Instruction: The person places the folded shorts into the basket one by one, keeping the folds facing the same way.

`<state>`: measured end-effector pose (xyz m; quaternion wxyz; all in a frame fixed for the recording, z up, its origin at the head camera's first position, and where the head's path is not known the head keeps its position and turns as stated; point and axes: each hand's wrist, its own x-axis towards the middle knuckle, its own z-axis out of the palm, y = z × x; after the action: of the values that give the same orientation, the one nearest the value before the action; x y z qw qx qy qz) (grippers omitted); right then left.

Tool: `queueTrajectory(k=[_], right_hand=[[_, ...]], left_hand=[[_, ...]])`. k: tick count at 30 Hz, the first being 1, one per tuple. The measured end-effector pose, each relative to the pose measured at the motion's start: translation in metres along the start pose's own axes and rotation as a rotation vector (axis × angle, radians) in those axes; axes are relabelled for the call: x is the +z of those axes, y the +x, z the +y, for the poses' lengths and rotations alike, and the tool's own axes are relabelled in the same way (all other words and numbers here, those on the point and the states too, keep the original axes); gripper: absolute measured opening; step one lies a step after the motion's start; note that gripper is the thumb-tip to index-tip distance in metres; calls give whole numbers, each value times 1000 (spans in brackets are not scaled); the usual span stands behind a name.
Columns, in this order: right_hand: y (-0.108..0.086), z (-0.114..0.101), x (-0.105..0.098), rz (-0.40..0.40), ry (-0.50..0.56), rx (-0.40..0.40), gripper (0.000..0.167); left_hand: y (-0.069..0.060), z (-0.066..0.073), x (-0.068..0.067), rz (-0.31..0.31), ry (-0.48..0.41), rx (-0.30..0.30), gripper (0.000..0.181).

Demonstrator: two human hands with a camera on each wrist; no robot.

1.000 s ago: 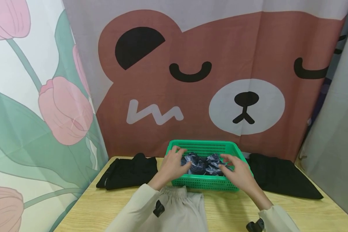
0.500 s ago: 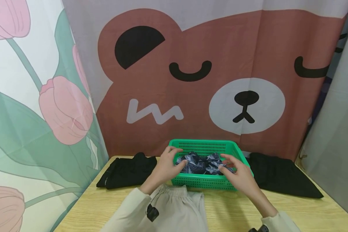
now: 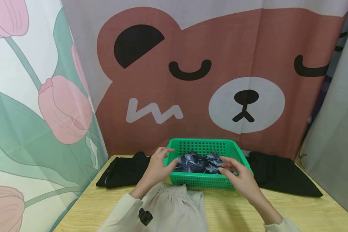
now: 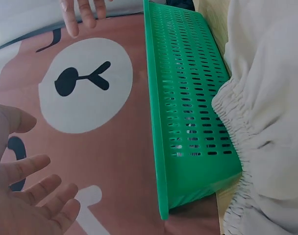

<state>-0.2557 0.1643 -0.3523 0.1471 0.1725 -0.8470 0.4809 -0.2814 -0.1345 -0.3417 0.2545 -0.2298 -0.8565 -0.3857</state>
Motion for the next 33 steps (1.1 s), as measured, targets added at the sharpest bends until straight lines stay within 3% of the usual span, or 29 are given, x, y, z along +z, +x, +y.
queueTrajectory(k=[9,15,19,33], right_hand=[[-6,-2,-2,-32,104,80,42],[-8,0,2,-100,254,247,49],[-11,2,6,-109,299,314,53],[-21,10,24,-96,382,393,45]], left_hand=[[-17,-17,-14,4,5,-78,31],[-29,-29,-19,9,-39,-155,28],[-36,-35,-20,15,-32,-192,29],[-54,-52,-26,-25,25,-284,32]])
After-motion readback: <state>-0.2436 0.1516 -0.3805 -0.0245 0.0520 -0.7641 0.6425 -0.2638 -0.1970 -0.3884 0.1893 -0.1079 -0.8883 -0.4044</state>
